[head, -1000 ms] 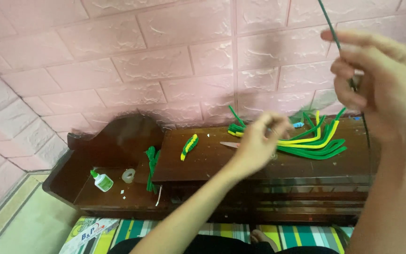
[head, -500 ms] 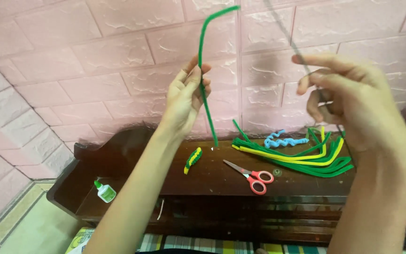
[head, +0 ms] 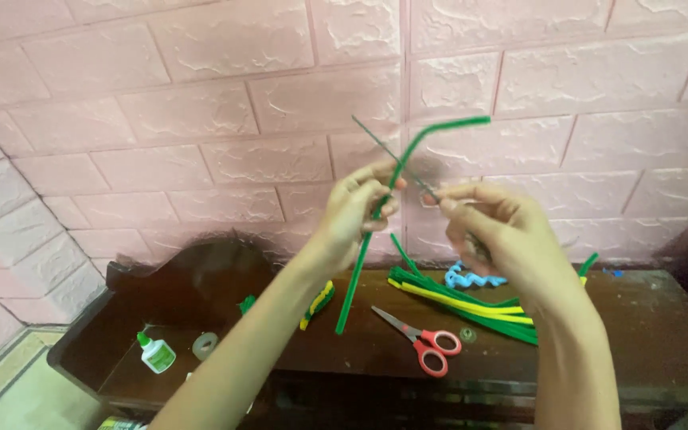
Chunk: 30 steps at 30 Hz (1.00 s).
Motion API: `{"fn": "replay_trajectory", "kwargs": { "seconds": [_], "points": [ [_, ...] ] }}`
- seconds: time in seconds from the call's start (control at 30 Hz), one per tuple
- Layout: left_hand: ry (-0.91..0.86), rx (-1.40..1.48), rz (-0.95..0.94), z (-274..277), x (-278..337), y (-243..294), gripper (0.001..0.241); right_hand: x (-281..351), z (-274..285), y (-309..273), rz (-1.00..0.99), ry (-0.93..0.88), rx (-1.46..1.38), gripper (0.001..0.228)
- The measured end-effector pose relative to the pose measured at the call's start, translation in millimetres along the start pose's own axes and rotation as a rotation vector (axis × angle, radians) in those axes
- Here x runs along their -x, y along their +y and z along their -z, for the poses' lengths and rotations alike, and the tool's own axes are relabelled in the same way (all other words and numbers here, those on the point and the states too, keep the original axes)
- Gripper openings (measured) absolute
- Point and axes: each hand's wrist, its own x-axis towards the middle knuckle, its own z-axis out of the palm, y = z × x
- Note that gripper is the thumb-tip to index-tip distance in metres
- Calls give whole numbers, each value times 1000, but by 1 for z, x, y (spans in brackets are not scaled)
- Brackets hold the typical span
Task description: The person wraps a green pipe cleaner around a thin wire to create a spiral shape. They then remove the wire and adjust the spiral. The workspace contains scissors, glue, and other pipe cleaners.
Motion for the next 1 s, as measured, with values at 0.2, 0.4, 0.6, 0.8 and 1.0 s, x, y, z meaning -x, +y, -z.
{"fn": "replay_trajectory", "kwargs": {
  "seconds": [0.2,0.4,0.6,0.8,1.0],
  "points": [
    [95,-221,29,-24,35,5,9,-7,-6,4,-125,17,125,26],
    [108,-400,-34,-35,51,16,32,-11,-7,17,-79,28,17,12],
    [92,-414,-148,-34,60,18,22,-14,-9,20,106,230,37,20],
    [90,-543,-152,-40,76,26,16,-8,-9,12,138,354,-2,16],
    [25,-650,-141,-37,93,29,14,-4,-3,3,114,377,-16,18]
  ]
}}
